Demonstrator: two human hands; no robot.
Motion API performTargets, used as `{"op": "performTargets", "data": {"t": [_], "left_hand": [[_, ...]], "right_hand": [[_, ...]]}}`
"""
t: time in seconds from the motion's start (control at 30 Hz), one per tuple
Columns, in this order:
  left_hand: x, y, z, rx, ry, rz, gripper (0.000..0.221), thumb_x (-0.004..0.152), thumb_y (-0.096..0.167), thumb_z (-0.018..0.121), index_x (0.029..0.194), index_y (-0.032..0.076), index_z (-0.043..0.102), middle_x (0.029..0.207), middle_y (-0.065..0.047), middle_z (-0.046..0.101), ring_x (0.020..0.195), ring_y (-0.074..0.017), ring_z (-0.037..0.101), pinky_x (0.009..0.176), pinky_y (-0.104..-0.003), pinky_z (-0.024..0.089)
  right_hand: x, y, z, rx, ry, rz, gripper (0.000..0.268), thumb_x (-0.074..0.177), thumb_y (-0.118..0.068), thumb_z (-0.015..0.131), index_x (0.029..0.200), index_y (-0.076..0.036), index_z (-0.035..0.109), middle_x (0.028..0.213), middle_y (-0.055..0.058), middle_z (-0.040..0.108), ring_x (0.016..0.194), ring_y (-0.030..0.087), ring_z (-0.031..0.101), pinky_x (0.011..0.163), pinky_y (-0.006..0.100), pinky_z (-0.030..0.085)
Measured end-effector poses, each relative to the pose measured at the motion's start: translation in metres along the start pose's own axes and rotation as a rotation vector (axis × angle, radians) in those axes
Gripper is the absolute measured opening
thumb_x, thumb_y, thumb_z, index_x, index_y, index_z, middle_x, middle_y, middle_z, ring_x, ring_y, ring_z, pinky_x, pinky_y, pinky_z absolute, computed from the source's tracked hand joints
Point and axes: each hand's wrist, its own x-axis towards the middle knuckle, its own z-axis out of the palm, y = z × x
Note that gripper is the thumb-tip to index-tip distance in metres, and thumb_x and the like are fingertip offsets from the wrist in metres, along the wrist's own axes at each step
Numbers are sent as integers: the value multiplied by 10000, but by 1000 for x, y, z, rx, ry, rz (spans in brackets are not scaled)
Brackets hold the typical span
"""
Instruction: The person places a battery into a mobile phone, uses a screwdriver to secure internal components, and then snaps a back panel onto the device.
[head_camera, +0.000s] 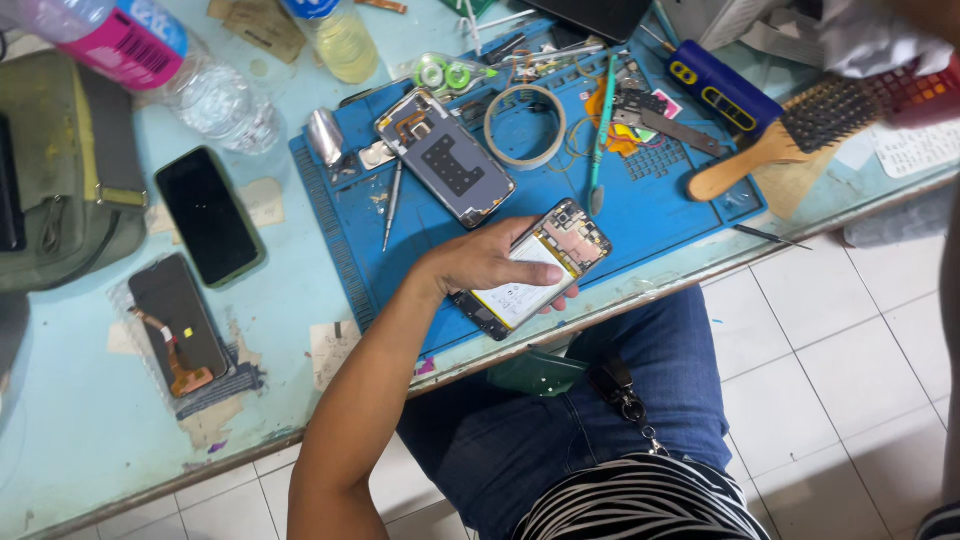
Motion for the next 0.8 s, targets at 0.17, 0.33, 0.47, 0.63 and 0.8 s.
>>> {"op": "performTargets", "data": {"t": [0.17, 0.33, 0.47, 0.63, 0.8], "left_hand": [[-1, 1, 0, 35, -13, 19, 513, 945, 210, 726, 1365, 13, 506, 1132, -178, 747, 968, -237, 764, 820, -361, 631], [0, 0, 0, 3, 19, 5, 508, 922, 182, 738, 1347, 8, 518, 1123, -178, 746, 961, -252, 769, 828, -367, 632], [0, -7, -3, -16, 65, -28, 481, 902, 130, 751, 1313, 8, 534, 1115, -159, 737, 966, -253, 762, 848, -378, 630], [2, -8, -2, -38, 133, -95, 463, 858, 91, 743, 1280, 15, 569, 1101, -153, 745, 974, -258, 769, 839, -395, 632], [2, -4, -2, -83, 166, -190, 489, 842, 94, 726, 1308, 24, 593, 1062, -203, 765, 912, -269, 779, 787, -412, 643]], "right_hand": [[9, 1, -28, -97, 315, -28, 169, 1065, -194, 672, 1056, -29, 710, 901, 141, 729, 781, 300, 715, 704, 417, 550], [21, -74, -17, -284, 504, -276, 206, 947, -168, 813, 1078, -28, 738, 935, 195, 695, 858, 415, 655, 735, 525, 492], [80, -81, 23, 65, 163, -60, 391, 913, -330, 884, 1129, -53, 712, 953, 187, 704, 884, 370, 685, 741, 500, 530], [154, -71, 68, -48, -88, -300, 643, 616, -536, 967, 896, -17, 708, 915, 219, 691, 908, 426, 661, 783, 517, 520], [157, -85, 76, 66, -143, -70, 701, 593, -462, 956, 1084, -79, 635, 983, 127, 722, 981, 354, 687, 826, 473, 535]]}}
